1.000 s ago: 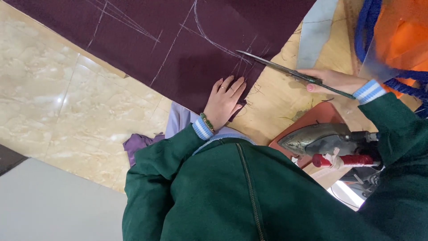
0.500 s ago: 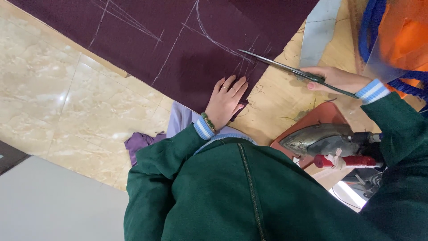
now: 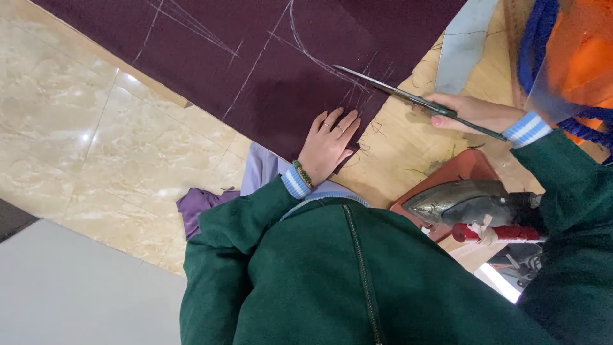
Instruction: Marking pattern lines on fabric using a ruler and chalk, followed by cutting the fabric with tailor scissors.
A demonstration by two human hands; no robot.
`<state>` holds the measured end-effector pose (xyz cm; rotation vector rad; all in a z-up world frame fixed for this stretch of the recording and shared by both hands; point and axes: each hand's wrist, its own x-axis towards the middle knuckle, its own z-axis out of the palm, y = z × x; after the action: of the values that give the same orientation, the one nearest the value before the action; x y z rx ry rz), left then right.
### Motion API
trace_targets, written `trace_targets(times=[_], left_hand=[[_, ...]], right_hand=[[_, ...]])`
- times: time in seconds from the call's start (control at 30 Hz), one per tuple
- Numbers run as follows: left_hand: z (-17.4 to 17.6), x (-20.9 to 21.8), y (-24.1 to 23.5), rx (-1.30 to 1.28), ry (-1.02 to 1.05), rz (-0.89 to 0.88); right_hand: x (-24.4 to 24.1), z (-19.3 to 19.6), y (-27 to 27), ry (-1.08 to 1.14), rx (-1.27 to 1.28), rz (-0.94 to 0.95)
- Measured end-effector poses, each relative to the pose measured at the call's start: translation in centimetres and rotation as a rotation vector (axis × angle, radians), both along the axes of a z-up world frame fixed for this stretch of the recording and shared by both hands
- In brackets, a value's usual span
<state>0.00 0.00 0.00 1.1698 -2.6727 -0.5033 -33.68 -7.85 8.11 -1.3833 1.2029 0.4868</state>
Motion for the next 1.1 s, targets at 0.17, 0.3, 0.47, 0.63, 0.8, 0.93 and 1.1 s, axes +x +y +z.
trace_targets(times=[0.17,0.3,0.47,0.63,0.8,0.93,1.1], left_hand=[[0.1,0.1,0.0,-0.006,-0.006,-0.008],[0.1,0.2,0.0,-0.008,0.015,-0.003],[0.1,0.1,0.0,-0.011,0.026,0.004],[-0.2,0.2,0.0,-0.013,0.028,0.002],[-1.2,0.2,0.3,0.111,-0.003,-0.017],[-1.1,0.3,0.3,0.111,0.000,-0.024],[-0.7,0.4,0.2,0.128,-0.016,-0.018]], right_hand=[[-0.2,-1.4,0.1,-0.020,-0.020,0.011],[-0.2,-2.2,0.3,-0.031,-0.036,0.000],[-0.2,-2.7,1.1,-0.030,-0.089,-0.045],[0.5,-2.2,1.3,-0.053,-0.063,-0.057],[2.8,-1.4,1.1,-0.039,-0.038,-0.115],[3.9,-1.2,1.1,-0.042,-0.051,-0.116],[4.7,-1.2,1.4,-0.040,-0.054,-0.128]])
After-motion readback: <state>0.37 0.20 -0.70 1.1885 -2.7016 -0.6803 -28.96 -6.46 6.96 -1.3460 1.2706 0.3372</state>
